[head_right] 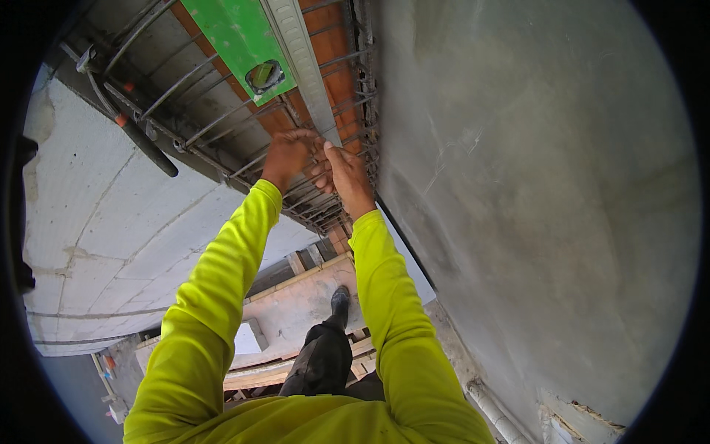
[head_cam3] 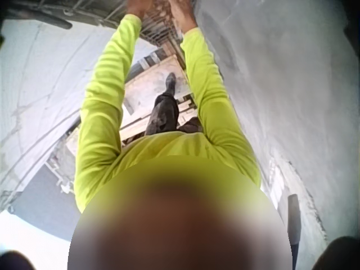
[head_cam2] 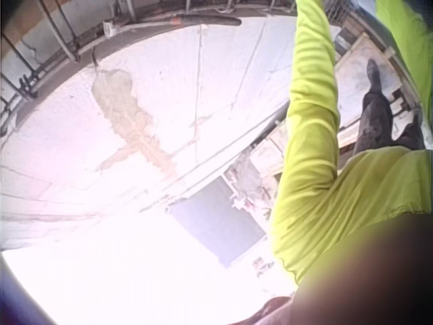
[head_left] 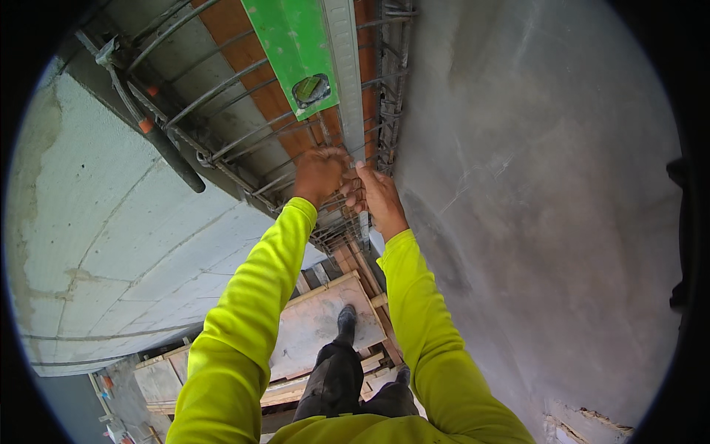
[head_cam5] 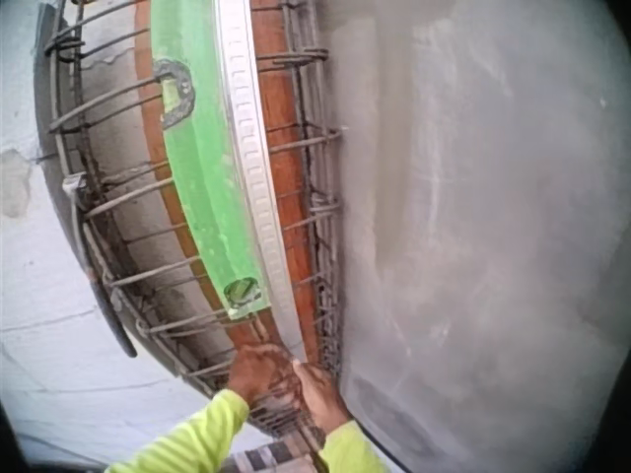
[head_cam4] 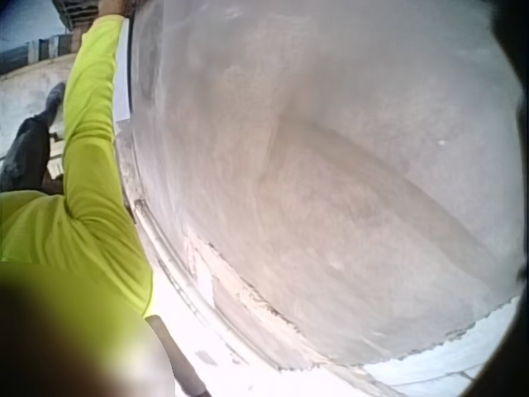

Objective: The person uses a spirit level to check a vertical wall section, then retrieves pliers and a wire to secure the level to rebar. Afterward, they use a water level tube to transfer a height reference and mark a point on a block wall with a pen.

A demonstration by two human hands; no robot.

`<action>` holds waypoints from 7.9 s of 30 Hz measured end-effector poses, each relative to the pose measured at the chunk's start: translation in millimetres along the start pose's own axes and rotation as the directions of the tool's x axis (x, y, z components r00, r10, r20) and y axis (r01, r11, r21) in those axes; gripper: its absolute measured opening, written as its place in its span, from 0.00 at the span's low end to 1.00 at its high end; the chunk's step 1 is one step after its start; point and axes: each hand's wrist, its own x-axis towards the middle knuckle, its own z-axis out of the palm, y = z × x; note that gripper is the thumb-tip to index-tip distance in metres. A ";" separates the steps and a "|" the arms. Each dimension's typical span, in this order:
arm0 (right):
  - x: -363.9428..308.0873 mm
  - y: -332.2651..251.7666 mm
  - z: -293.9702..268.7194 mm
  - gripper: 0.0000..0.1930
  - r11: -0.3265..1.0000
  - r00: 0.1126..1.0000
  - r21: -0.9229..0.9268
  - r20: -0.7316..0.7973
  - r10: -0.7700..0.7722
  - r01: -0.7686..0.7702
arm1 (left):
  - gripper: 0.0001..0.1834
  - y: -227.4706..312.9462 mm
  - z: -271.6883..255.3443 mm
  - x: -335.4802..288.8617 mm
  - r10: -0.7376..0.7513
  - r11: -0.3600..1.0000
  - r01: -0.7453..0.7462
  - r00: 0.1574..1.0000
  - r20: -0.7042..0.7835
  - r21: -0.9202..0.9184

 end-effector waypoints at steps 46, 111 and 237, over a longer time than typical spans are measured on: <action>18.9 50.6 37.9 0.17 0.910 0.994 0.404 0.010 -0.107 0.094 | 0.11 35.6 13.6 -60.0 0.107 0.915 0.051 0.927 -0.361 0.400; -133.0 -32.3 2.3 0.13 0.891 0.902 0.156 -0.153 -0.405 0.426 | 0.11 -25.1 -1.4 -40.1 -0.226 0.888 0.180 0.972 -0.061 -0.423; -427.6 217.8 -220.7 0.27 0.724 0.879 -0.552 -0.034 0.476 -0.414 | 0.12 -219.0 -46.3 -432.6 -0.321 0.824 0.268 0.947 0.022 0.500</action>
